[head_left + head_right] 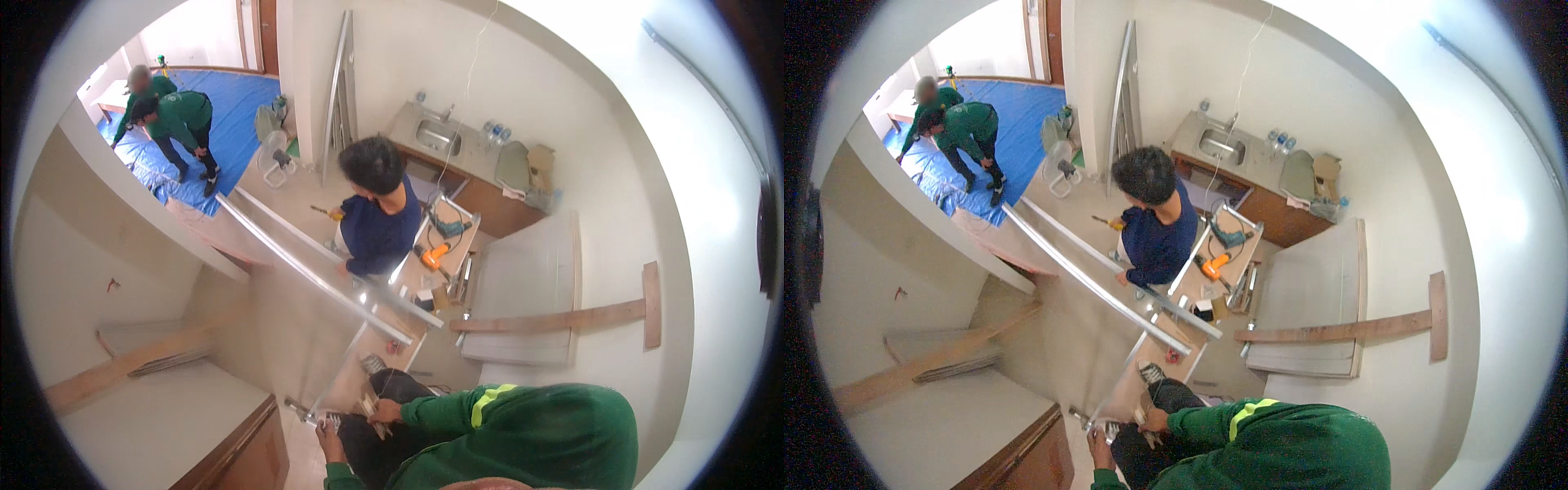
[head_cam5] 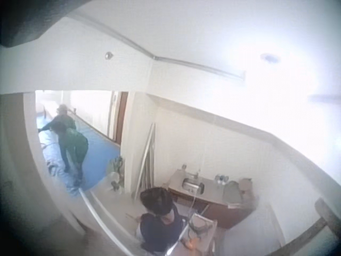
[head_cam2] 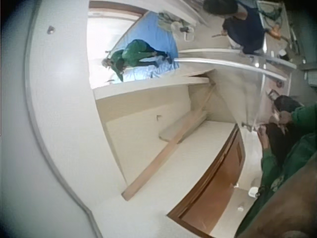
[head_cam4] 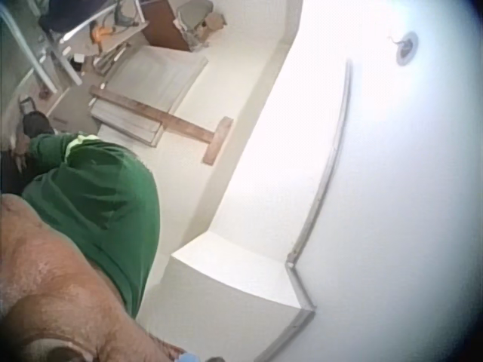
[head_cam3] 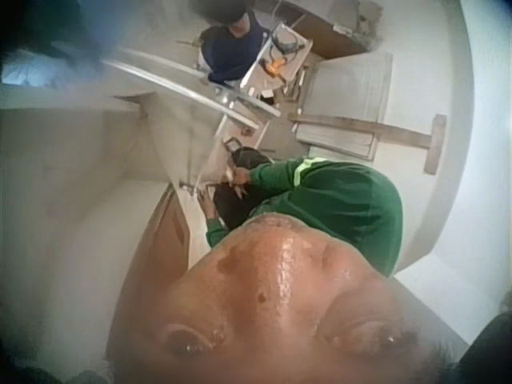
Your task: The person uses a caulking gun to apply sealant along a ceiling track, then secures the track with a cordless drill. They also handle a small white plastic piece and a thin wire, possibly for alignment or fastening.
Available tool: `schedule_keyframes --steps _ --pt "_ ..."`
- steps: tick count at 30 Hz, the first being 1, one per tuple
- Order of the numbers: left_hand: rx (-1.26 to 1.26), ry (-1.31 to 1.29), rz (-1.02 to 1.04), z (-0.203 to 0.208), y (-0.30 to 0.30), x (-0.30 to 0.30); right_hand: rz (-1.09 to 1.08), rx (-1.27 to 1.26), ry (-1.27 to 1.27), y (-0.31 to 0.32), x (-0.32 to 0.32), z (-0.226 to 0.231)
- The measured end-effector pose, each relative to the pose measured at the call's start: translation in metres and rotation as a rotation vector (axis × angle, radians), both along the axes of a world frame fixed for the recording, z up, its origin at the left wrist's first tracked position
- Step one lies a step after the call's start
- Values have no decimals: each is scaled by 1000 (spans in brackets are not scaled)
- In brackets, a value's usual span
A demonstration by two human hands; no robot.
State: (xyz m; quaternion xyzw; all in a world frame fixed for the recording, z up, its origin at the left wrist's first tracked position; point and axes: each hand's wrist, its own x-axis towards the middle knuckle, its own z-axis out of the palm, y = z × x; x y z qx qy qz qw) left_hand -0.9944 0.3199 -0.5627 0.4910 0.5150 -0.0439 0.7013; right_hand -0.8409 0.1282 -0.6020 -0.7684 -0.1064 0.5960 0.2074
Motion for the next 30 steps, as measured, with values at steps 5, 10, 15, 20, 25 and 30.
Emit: schedule_keyframes --steps 5,10,15,20,25,30 --pt "-31 95 11 25 -3 -4 -141 -34 -99 4 -30 -50" --pt "-68 89 34 22 12 -22 -307 -16 -104 13 1 -41" --pt "-124 28 -56 15 19 -28 -198 -22 -420 -12 -6 -41" --pt "104 -103 -318 9 23 4 -165 39 -257 -14 35 -50" --pt "-167 -10 -502 -12 0 49 -537 247 309 4 33 -2" --pt "-384 -88 -321 -24 -40 62 -539 235 348 2 42 6"
